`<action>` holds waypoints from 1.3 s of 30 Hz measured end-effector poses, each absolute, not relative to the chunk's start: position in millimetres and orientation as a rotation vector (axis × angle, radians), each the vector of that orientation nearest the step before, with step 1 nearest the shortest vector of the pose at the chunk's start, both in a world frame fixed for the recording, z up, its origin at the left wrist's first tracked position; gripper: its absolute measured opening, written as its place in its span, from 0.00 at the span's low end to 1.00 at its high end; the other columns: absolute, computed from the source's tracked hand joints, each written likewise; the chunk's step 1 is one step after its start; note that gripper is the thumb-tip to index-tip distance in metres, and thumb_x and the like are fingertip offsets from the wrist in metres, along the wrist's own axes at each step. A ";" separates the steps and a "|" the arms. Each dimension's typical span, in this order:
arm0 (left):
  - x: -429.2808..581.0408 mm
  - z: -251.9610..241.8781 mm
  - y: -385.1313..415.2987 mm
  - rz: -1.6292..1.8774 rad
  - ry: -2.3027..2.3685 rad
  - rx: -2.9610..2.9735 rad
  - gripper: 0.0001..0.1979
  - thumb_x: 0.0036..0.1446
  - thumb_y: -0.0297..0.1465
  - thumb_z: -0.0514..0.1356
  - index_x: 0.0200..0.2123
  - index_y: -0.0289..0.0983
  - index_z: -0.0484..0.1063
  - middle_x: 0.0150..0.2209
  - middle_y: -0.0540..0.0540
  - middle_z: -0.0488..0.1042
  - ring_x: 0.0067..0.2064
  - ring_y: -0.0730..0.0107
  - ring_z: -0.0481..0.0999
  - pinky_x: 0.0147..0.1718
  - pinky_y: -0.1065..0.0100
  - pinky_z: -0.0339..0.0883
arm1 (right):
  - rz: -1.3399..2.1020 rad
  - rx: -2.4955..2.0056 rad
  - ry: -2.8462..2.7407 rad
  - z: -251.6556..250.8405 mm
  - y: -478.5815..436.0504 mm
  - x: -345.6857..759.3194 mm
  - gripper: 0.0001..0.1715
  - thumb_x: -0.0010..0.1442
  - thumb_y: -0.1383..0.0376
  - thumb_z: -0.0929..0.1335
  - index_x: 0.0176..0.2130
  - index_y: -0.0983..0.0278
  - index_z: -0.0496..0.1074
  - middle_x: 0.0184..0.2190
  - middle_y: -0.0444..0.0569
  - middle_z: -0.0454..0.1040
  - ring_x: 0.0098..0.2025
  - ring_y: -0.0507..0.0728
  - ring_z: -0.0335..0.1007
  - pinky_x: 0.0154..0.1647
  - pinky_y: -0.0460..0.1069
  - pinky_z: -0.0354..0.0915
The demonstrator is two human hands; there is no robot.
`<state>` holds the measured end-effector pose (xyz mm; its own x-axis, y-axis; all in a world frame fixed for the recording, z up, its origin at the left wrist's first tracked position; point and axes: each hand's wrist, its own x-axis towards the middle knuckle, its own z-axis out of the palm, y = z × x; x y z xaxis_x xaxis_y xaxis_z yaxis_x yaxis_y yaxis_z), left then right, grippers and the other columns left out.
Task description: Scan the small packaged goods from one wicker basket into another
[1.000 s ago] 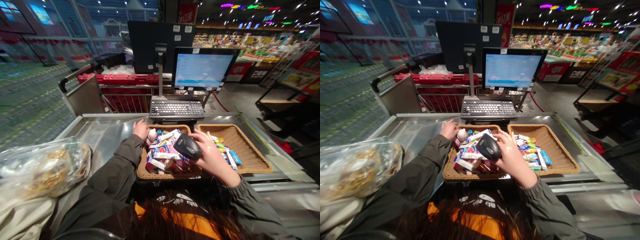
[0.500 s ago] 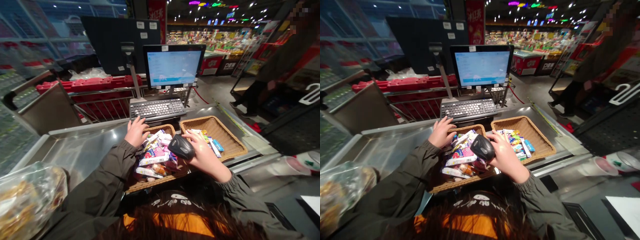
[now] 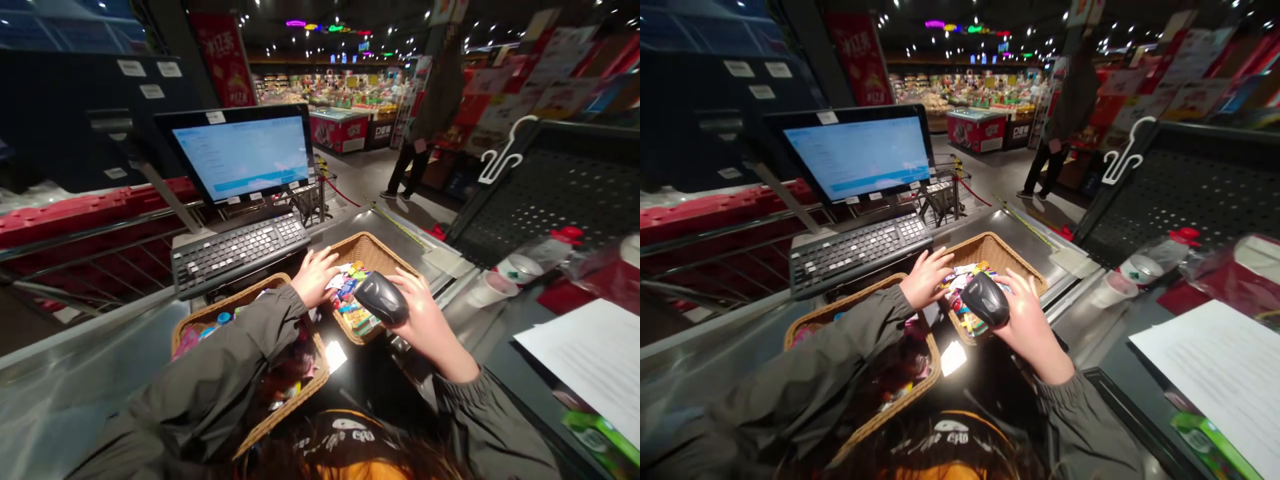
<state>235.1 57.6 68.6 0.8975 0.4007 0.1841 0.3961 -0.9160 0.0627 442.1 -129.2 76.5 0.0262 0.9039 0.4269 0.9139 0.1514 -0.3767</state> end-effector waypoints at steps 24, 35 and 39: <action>436.9 -71.5 105.9 0.115 0.093 3.270 0.19 0.66 0.29 0.53 0.56 0.47 0.74 0.74 0.49 0.45 0.74 0.56 0.44 0.70 0.42 0.33 | -0.186 -1.879 -1.439 64.4 -165.1 545.9 0.19 0.55 0.60 0.72 0.47 0.61 0.73 0.53 0.59 0.73 0.66 0.73 0.59 0.66 0.73 0.55; 430.6 -95.7 97.4 0.096 0.218 3.166 0.17 0.67 0.29 0.51 0.52 0.40 0.76 0.73 0.42 0.46 0.73 0.56 0.49 0.69 0.40 0.39 | -0.156 -1.889 -1.436 64.8 -164.6 549.4 0.20 0.56 0.62 0.72 0.49 0.62 0.71 0.55 0.59 0.71 0.67 0.73 0.57 0.67 0.74 0.53; 430.4 -87.7 95.5 0.070 0.196 3.156 0.15 0.66 0.29 0.52 0.45 0.38 0.79 0.73 0.40 0.47 0.72 0.51 0.49 0.68 0.37 0.38 | -0.133 -1.913 -1.388 65.5 -169.2 548.0 0.20 0.56 0.61 0.71 0.49 0.61 0.72 0.54 0.58 0.72 0.66 0.73 0.58 0.67 0.74 0.53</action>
